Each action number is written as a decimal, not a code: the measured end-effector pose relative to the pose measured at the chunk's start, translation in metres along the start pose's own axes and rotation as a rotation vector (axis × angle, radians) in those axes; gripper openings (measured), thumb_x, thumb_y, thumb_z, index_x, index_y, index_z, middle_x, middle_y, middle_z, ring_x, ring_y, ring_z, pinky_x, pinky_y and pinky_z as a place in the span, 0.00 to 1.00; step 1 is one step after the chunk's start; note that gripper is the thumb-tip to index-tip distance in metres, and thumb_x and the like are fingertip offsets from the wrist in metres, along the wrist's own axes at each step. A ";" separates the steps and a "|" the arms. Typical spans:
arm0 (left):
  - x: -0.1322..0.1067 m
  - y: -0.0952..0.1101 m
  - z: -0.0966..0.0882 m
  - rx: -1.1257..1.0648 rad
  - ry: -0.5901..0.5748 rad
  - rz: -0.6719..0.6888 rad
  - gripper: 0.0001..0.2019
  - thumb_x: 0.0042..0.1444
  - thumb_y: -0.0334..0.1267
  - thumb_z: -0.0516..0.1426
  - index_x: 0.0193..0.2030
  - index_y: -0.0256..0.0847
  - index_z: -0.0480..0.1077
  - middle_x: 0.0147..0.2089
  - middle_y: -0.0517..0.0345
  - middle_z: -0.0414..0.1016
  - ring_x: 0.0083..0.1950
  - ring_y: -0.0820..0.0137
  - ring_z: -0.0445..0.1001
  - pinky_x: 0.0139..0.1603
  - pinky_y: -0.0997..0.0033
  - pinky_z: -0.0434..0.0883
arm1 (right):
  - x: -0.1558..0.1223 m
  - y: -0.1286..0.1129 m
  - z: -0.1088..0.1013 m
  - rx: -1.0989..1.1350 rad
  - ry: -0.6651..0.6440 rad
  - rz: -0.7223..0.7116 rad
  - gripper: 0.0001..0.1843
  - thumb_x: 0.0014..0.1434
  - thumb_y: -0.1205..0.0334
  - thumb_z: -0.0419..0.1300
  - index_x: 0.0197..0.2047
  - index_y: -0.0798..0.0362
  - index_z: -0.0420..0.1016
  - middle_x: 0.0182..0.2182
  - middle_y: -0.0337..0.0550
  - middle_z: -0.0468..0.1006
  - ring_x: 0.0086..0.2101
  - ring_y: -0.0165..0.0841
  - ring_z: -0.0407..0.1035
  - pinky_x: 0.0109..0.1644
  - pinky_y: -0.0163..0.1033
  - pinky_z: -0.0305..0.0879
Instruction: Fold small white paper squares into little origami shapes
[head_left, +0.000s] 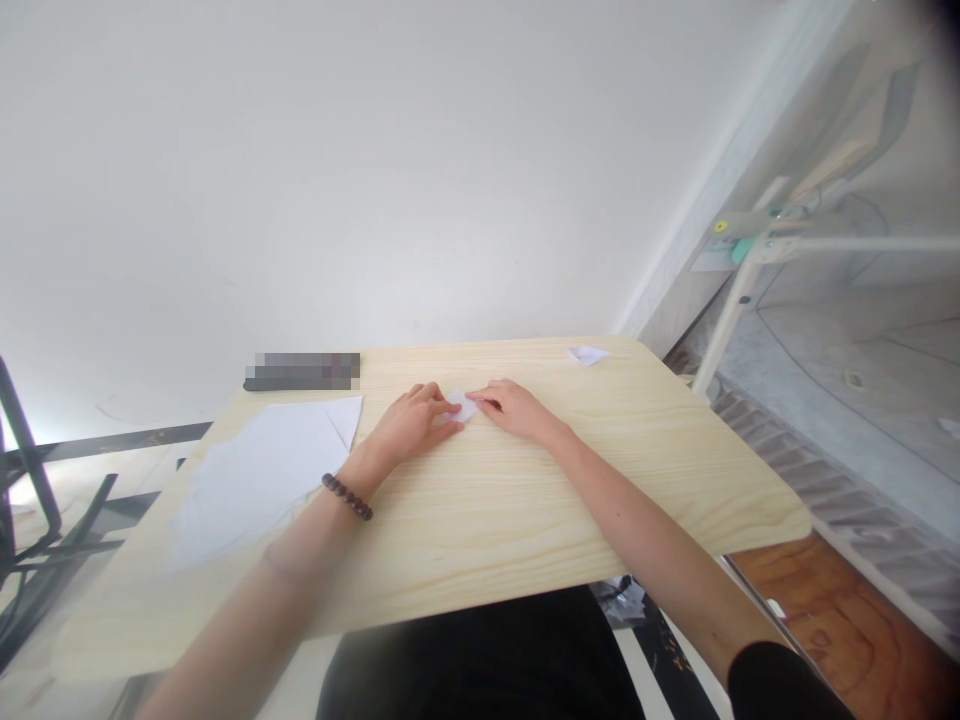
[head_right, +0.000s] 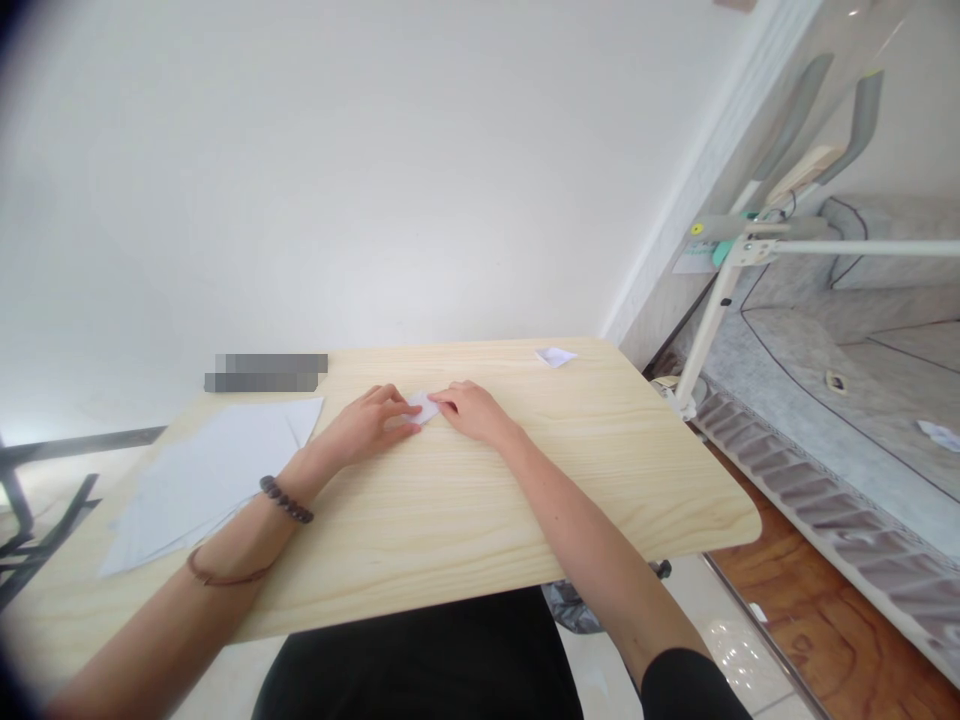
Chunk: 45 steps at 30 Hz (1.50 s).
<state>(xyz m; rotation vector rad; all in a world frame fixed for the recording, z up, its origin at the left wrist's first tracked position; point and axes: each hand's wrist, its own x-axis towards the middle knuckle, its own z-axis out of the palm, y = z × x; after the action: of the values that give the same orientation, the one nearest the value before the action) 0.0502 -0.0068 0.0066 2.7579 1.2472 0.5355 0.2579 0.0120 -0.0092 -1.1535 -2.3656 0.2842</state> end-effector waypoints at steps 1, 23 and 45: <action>0.000 0.000 0.000 -0.004 0.005 0.000 0.17 0.54 0.49 0.48 0.45 0.45 0.69 0.40 0.53 0.65 0.42 0.66 0.64 0.43 0.67 0.63 | 0.000 0.000 0.000 0.005 -0.003 -0.002 0.16 0.57 0.66 0.49 0.47 0.50 0.70 0.31 0.43 0.72 0.34 0.30 0.63 0.40 0.35 0.57; 0.001 0.002 0.000 0.028 0.003 -0.054 0.16 0.53 0.49 0.48 0.44 0.47 0.70 0.39 0.55 0.64 0.42 0.66 0.65 0.40 0.68 0.64 | 0.002 0.005 0.001 0.144 0.008 0.013 0.14 0.55 0.67 0.51 0.43 0.52 0.73 0.32 0.42 0.74 0.32 0.28 0.64 0.39 0.34 0.58; 0.003 0.001 -0.004 -0.002 0.079 0.009 0.17 0.60 0.42 0.41 0.34 0.39 0.69 0.32 0.54 0.66 0.36 0.69 0.65 0.36 0.71 0.62 | -0.004 0.002 -0.002 0.218 0.011 0.048 0.16 0.52 0.57 0.55 0.45 0.50 0.72 0.36 0.41 0.67 0.27 0.23 0.60 0.36 0.33 0.60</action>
<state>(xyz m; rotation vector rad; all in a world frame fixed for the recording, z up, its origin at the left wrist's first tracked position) 0.0512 -0.0053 0.0113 2.7679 1.2497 0.6515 0.2618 0.0103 -0.0095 -1.1048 -2.2349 0.5370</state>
